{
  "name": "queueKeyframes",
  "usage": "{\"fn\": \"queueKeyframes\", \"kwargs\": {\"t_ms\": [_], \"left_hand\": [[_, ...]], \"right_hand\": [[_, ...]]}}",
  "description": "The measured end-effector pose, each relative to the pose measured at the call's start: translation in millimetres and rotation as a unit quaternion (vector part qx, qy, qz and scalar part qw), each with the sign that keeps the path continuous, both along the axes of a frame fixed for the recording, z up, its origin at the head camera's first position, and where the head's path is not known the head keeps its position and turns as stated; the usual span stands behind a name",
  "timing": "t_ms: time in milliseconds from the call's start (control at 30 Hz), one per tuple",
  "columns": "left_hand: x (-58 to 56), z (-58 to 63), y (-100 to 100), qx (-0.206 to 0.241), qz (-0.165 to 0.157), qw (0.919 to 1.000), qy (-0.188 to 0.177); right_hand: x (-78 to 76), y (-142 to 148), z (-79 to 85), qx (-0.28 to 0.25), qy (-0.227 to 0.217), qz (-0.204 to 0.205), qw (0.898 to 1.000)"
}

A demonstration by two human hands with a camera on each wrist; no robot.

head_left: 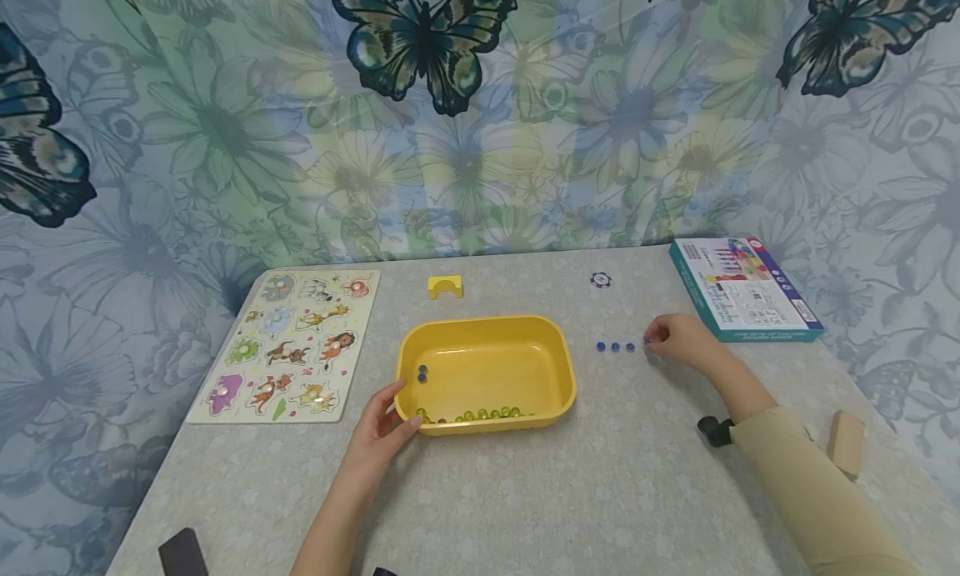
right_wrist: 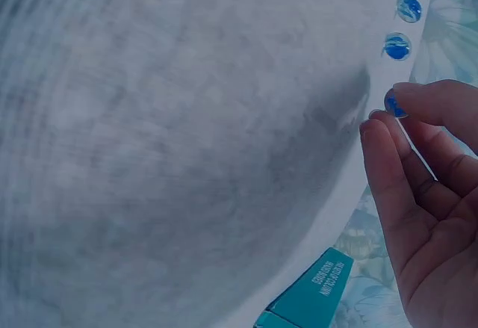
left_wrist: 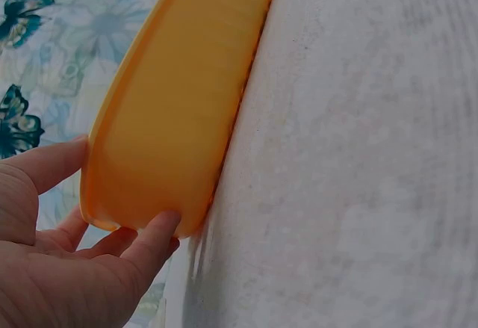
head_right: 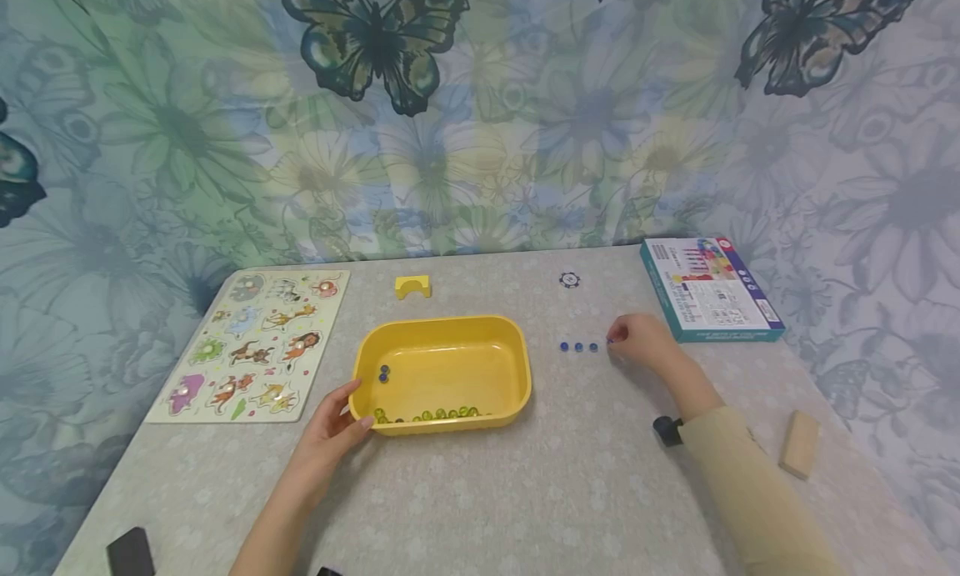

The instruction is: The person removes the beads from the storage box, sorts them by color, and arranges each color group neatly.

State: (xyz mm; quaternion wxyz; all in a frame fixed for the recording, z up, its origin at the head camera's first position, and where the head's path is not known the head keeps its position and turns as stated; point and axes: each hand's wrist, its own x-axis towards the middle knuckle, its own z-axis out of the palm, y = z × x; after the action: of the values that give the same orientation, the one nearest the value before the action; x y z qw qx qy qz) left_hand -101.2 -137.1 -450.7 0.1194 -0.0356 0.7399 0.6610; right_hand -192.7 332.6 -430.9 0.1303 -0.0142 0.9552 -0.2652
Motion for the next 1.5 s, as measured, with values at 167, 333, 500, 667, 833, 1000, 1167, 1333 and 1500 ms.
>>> {"fn": "queueKeyframes", "kwargs": {"t_ms": [167,333,500,667,833,1000,1167,1333,1500], "left_hand": [[0.5,1.0,0.1,-0.002,0.001,1.0000,0.000],[0.3,2.0,0.5,-0.001,0.003,1.0000,-0.004],[0.2,2.1,0.3,0.000,0.002,1.0000,-0.005],[2.1,2.6,-0.7,0.004,0.001,1.0000,-0.002],[2.9,3.0,-1.2,0.007,0.001,1.0000,0.000],[1.3,1.2,-0.8,0.008,-0.003,0.9999,0.007],[0.2,-0.7,-0.3,0.009,0.000,0.9999,0.010],[-0.2,-1.4,-0.2,0.008,0.004,0.9999,0.011],[-0.1,-1.2,-1.2,0.008,0.005,0.9999,0.006]], "right_hand": [[-4.1,0.9,-7.9,0.009,-0.013,-0.007,1.000],[-5.8,0.9,-9.2,0.010,-0.018,-0.003,1.000],[-4.6,-1.4,-6.5,0.016,-0.016,0.007,1.000],[-4.7,-5.0,-3.7,0.021,-0.024,0.010,0.999],[-3.7,-7.0,4.7,0.017,-0.039,0.011,0.999],[2.3,-7.1,20.5,0.021,-0.029,0.023,0.999],[3.8,-12.0,36.3,0.017,0.004,0.055,0.998],[3.3,-28.3,48.3,0.019,0.038,0.075,0.996],[5.5,-57.5,57.7,0.018,0.062,0.064,0.996]]}}
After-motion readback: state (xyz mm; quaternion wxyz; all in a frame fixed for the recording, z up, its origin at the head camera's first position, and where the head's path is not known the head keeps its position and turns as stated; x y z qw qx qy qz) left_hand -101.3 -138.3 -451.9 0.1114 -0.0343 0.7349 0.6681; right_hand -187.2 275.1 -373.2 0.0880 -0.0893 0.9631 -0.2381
